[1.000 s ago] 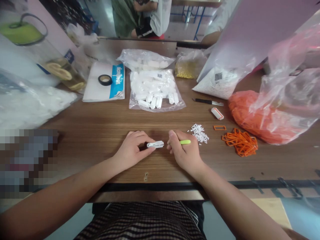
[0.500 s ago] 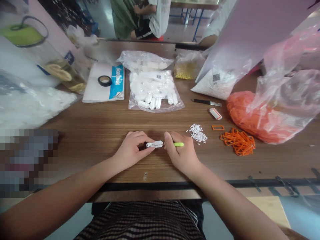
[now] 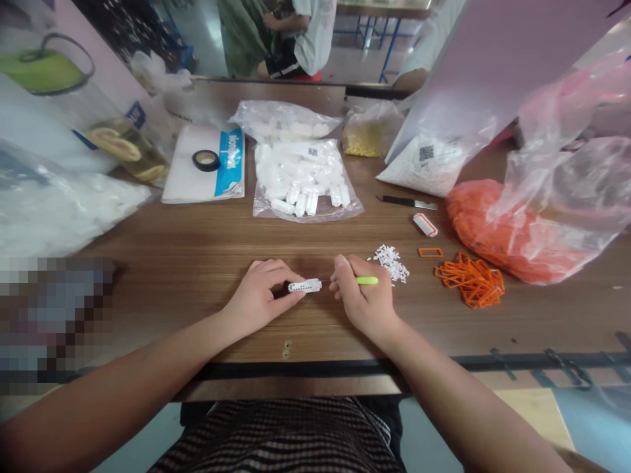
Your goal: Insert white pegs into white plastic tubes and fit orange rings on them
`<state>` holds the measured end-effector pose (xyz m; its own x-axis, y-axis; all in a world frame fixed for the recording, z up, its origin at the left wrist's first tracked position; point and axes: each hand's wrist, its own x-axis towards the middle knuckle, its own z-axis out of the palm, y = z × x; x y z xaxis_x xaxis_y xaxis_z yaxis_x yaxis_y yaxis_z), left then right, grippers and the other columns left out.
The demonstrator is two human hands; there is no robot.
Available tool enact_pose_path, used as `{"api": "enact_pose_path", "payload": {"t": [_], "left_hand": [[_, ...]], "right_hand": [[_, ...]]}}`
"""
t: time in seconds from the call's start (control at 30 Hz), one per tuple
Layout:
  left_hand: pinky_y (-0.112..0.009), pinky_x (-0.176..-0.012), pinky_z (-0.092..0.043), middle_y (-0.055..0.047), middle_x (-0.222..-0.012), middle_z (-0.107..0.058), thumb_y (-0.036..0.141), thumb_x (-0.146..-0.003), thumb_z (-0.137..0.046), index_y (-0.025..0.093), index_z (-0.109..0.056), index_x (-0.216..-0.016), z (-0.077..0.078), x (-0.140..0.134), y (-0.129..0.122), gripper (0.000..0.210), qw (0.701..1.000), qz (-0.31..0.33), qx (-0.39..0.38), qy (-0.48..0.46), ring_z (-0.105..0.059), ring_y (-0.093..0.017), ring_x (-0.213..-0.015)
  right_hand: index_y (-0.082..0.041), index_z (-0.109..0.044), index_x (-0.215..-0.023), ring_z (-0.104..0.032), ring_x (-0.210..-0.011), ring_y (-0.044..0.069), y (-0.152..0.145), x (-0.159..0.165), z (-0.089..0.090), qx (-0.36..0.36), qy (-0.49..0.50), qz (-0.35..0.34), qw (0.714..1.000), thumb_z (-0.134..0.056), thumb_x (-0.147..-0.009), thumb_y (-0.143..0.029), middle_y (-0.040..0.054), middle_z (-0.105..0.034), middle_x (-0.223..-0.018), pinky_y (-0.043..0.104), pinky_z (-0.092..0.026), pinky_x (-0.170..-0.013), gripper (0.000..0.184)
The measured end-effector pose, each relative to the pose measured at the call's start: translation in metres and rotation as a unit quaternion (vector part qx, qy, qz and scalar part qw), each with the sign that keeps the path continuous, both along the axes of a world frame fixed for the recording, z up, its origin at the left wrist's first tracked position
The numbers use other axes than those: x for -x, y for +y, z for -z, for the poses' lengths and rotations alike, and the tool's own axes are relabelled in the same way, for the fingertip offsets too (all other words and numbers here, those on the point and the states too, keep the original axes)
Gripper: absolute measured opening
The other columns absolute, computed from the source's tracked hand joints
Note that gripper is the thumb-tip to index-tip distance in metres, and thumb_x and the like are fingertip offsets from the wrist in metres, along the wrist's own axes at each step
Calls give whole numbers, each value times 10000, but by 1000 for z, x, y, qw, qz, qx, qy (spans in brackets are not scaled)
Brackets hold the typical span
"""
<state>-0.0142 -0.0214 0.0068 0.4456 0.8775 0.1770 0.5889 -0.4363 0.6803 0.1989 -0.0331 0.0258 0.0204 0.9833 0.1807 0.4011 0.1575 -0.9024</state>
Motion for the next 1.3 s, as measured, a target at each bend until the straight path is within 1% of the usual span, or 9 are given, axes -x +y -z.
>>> {"api": "enact_pose_path", "payload": {"t": [0.27,0.37,0.47,0.53,0.6,0.73,0.83,1.1,1.3], "left_hand": [[-391,-834,-357,14,-923,-687,295,-865,-682,278,-700,-957,1,0,0,95,1000,4,-3,2,-607,-196,-901],[-388,-831,-356,17,-909,-685,290,-864,-684,274,-700,-950,1,0,0,89,1000,1,-5,-3,-609,-191,-886],[-386,-822,-358,14,-898,-687,300,-866,-681,267,-698,-944,1,0,0,86,1000,-2,-3,-3,-609,-193,-880],[-387,-825,-359,11,-904,-689,307,-867,-679,264,-696,-948,1,0,0,93,1000,-2,-4,-3,-609,-197,-887],[-388,-829,-359,11,-910,-689,310,-870,-675,269,-698,-958,1,0,0,98,1000,0,-4,-2,-608,-197,-892],[-388,-830,-358,15,-906,-684,307,-870,-678,283,-703,-966,1,1,0,102,1000,0,0,2,-607,-194,-890],[-386,-823,-361,10,-907,-686,309,-872,-672,284,-704,-967,0,1,0,103,1000,1,2,6,-605,-197,-885],[-391,-827,-364,19,-891,-678,286,-854,-693,284,-707,-951,-1,-1,0,98,1000,-3,4,2,-604,-193,-872],[-389,-835,-359,24,-895,-682,291,-863,-683,281,-704,-950,1,0,0,90,1000,-2,4,-2,-605,-187,-872]], "right_hand": [[-184,-598,-631,-564,-428,94,4,0,-1,14,-18,-21,1000,-478,-982,-405,6,-620,-558,231,-440,-434,431],[-195,-583,-642,-562,-470,104,3,0,-3,-17,-82,-55,995,-456,-994,-379,9,-615,-580,254,-444,-489,417],[-208,-553,-637,-536,-504,119,0,2,-6,-70,-176,-95,977,-459,-991,-359,10,-584,-572,280,-417,-526,396],[-212,-538,-622,-519,-502,122,-2,3,-7,-91,-201,-104,970,-464,-988,-360,6,-562,-549,287,-401,-527,402],[-210,-555,-624,-526,-497,118,-2,3,-6,-87,-182,-90,975,-459,-992,-364,7,-574,-553,284,-413,-530,410],[-198,-604,-657,-567,-482,109,-2,-1,-4,-45,-80,-34,995,-460,-996,-373,10,-622,-587,265,-460,-520,407],[-194,-602,-638,-563,-450,102,-1,-2,-4,-26,-45,-23,998,-474,-989,-385,6,-621,-571,250,-461,-482,419],[-195,-595,-625,-558,-441,103,1,-2,-1,-18,-48,-38,998,-462,-989,-389,4,-615,-556,249,-454,-464,434],[-205,-562,-631,-541,-500,113,-1,-1,-5,-46,-142,-95,984,-463,-992,-350,4,-598,-578,280,-436,-535,402]]}}
